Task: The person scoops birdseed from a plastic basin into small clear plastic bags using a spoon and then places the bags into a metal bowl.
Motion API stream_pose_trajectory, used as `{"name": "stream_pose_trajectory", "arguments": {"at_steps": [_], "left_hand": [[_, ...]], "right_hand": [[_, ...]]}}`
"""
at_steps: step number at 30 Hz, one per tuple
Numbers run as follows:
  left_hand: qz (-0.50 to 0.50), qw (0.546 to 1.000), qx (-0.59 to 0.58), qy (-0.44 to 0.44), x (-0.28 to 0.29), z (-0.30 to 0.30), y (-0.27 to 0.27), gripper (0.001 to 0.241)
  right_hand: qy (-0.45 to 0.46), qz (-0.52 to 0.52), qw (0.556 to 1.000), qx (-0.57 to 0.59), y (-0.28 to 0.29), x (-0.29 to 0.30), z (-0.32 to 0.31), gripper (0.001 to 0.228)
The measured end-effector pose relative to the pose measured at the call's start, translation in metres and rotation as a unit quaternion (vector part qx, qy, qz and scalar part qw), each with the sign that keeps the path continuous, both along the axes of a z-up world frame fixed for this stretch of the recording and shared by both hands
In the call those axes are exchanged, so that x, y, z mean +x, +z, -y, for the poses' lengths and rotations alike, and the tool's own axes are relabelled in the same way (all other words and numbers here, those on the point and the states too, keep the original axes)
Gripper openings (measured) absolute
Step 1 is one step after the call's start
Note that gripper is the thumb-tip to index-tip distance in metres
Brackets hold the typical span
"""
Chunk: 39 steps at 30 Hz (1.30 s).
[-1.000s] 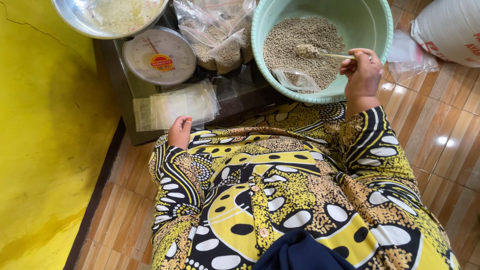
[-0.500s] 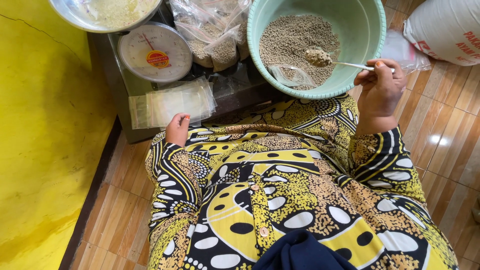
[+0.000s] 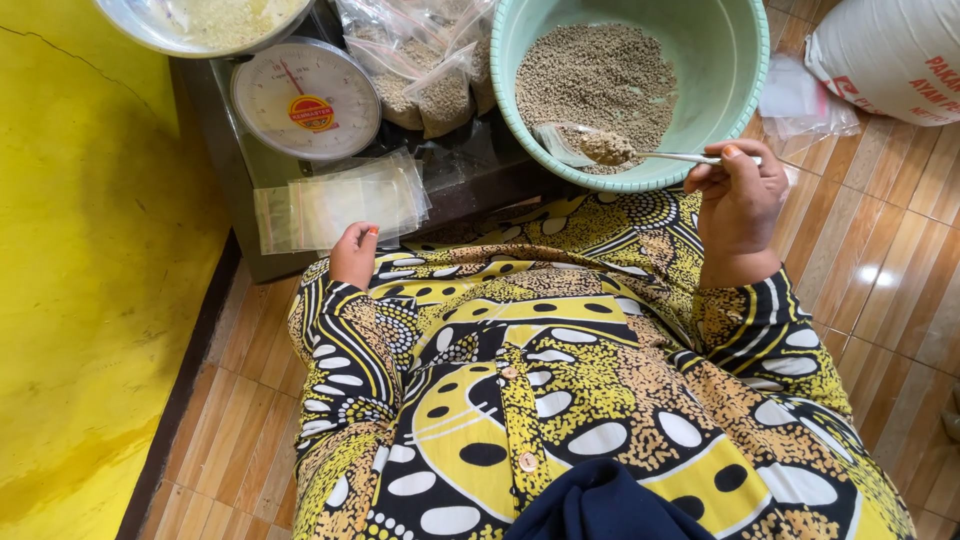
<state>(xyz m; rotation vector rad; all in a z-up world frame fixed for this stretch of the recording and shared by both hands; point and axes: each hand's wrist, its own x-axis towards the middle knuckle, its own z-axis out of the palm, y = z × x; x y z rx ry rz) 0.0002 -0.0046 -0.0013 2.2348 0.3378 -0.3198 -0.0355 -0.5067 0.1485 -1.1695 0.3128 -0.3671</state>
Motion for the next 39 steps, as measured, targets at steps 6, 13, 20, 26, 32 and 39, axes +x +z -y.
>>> {"name": "stream_pose_trajectory", "arguments": {"at_steps": [6,13,20,26,32,39], "left_hand": [[-0.034,0.999,0.02,0.002,-0.003,-0.003,-0.003,0.022],[-0.036,0.999,0.015,0.005,-0.003,-0.004,-0.003,0.022],[-0.021,1.0,0.008,0.002,-0.001,0.003,0.01,0.025],[-0.016,1.0,0.0,0.001,-0.001,0.002,0.007,0.024],[-0.013,1.0,0.0,0.001,-0.001,0.001,0.007,0.024],[-0.013,1.0,0.002,0.019,0.001,-0.002,-0.001,0.026]], "right_hand": [[-0.057,-0.073,0.996,0.009,-0.06,0.025,0.015,0.021],[-0.07,-0.088,0.993,0.021,-0.059,0.027,0.017,0.033],[-0.028,0.022,0.999,-0.04,0.015,0.015,0.022,0.025],[-0.037,-0.065,0.946,-0.315,-0.04,0.045,0.067,0.016],[-0.001,-0.215,0.765,-0.608,-0.101,0.092,0.069,0.016],[0.111,-0.396,0.895,-0.172,-0.09,0.144,0.003,0.02]]}}
